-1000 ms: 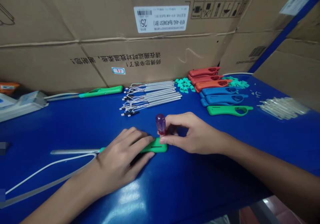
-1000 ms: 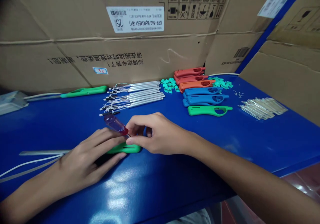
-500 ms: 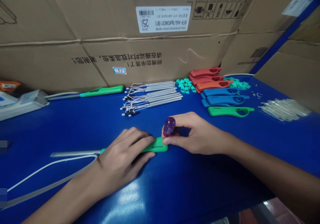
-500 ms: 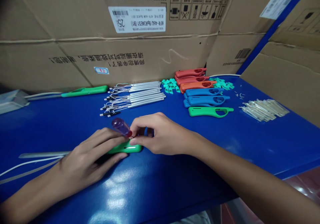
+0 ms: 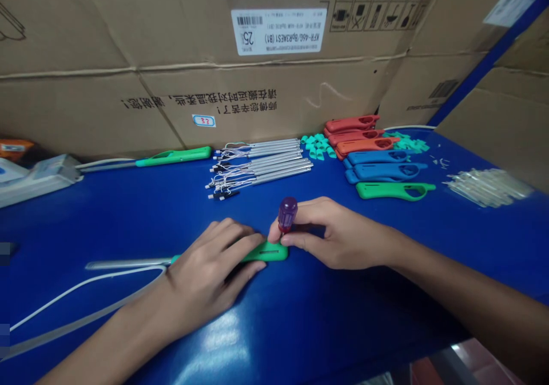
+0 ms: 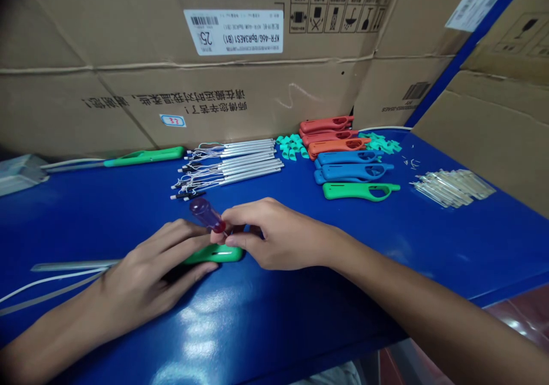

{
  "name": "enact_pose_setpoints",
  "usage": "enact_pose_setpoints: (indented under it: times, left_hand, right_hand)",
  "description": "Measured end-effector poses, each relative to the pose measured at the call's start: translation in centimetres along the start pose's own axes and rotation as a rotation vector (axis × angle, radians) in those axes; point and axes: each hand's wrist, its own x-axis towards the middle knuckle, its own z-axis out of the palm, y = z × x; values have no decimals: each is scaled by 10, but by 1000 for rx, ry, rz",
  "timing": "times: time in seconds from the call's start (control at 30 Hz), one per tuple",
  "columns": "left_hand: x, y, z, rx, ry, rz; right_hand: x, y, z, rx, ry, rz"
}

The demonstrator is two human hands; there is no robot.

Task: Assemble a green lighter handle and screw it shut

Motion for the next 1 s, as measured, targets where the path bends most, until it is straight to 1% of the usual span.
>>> enact_pose_setpoints:
  times: [0.2,0.43,0.5,0.63,0.9,1.0]
  left_hand:
    - [0,0,0,0,-4,0]
    - [-1,0,0,14,1,4]
    - [-1,0,1,20,7,2]
    - [-1,0,0,19,-6,1]
    - [-1,0,0,16,-12,-7]
    - [0,1,0,17,-14,-2]
  right_hand:
    - [-1,0,0,-1,9,-2]
    - [0,5,4,34,115,45]
    - [0,5,6,51,124,50]
    - [1,2,7,97,95,62]
    - [0,-6,0,176,38,130]
    - [0,-7,-1,166,39,135]
